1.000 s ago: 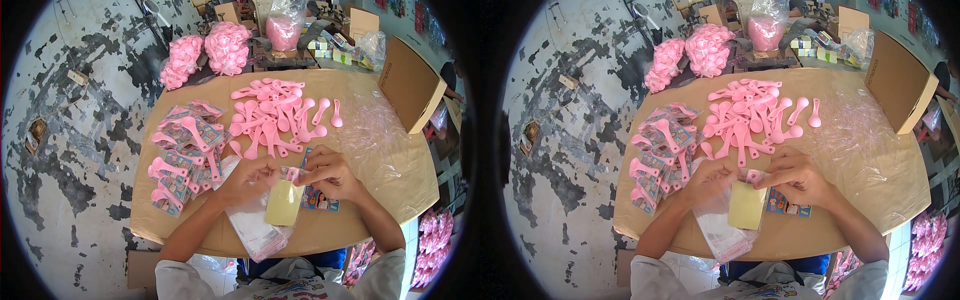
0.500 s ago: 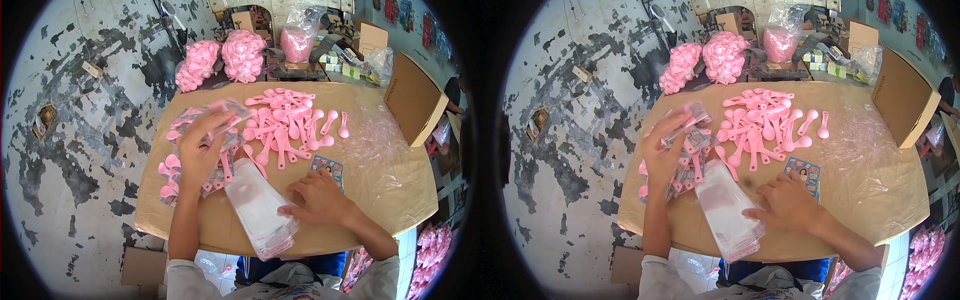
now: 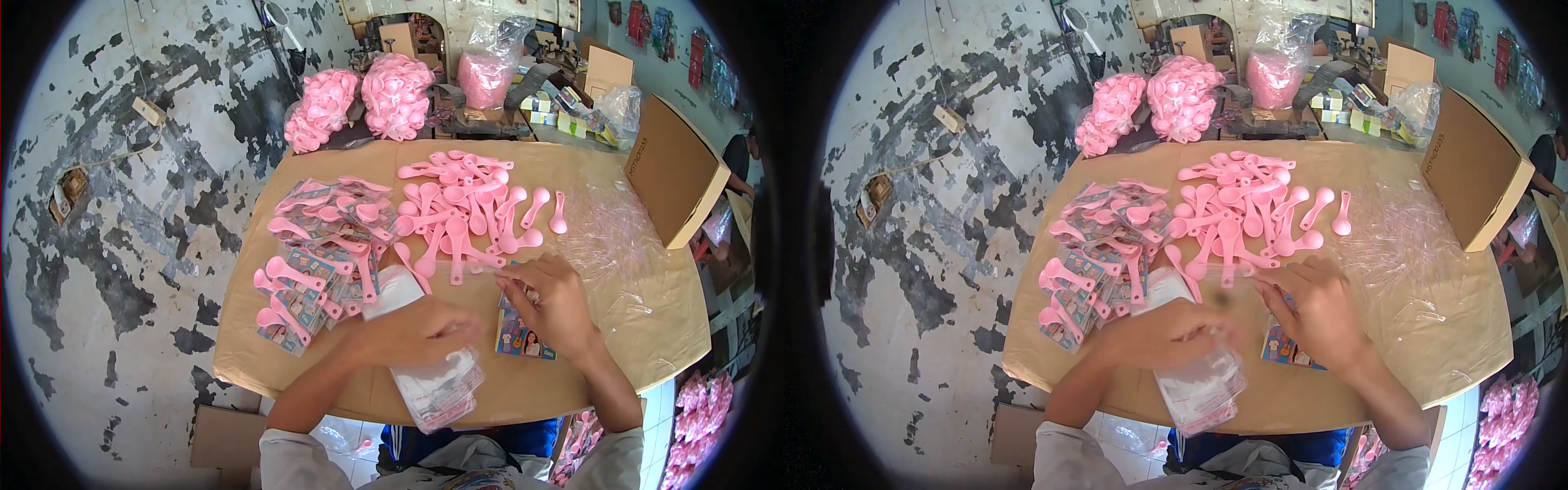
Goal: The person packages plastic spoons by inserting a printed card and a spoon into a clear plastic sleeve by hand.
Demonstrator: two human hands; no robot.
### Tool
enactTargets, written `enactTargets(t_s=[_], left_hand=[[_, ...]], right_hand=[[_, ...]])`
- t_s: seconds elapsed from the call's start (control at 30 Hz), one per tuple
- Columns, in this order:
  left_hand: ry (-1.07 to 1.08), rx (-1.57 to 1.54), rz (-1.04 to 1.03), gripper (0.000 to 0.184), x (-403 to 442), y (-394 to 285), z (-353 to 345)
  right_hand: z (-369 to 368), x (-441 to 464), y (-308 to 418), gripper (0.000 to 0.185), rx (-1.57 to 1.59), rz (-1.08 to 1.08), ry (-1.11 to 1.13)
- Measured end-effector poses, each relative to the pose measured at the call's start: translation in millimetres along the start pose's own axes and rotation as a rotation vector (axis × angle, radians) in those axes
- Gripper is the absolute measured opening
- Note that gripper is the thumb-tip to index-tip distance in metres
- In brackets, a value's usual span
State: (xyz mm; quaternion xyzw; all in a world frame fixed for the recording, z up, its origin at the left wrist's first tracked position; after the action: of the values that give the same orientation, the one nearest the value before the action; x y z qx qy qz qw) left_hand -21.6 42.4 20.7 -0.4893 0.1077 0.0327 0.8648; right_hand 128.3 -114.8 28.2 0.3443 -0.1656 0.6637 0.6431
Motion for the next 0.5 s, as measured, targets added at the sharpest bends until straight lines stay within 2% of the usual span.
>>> enactTargets(t_s=[0.07,0.17,0.2,0.3,0.4,0.5], left_hand=[[-0.297,-0.346,-0.112,0.042,9,-8,-21],[-0.312,-0.925,-0.093,0.042,23,-11,-40],[-0.302,-0.972,-0.063,0.042,26,-7,-40],[-0.299,-1.116,0.006,0.039,30,6,-36],[-0.362,-1.239,0.022,0.032,32,6,-30],[-0.390,-1.182,-0.009,0.029,33,9,-27]], right_hand=[[9,2,8,0.012,-0.079,0.118,-0.008],[7,0,14,0.013,-0.038,0.178,0.039],[6,-3,14,0.013,0.004,0.178,0.061],[17,-5,-11,0.014,0.407,0.144,0.113],[29,-17,-57,0.022,0.217,-0.116,0.183],[26,-39,-85,0.034,-0.076,-0.187,0.506]])
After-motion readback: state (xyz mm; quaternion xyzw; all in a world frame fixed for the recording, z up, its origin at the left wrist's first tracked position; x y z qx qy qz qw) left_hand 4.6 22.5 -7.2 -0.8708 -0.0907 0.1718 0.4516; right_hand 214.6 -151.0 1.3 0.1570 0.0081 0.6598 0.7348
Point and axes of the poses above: each hand's wrist, its own x-axis towards the middle knuckle, its own z-axis out of the back of the hand, y = z × x, the point moved 1 cm from there along x, towards the middle knuckle, and after that the axes turned 11 degrees about z, right-handed, at the moved point
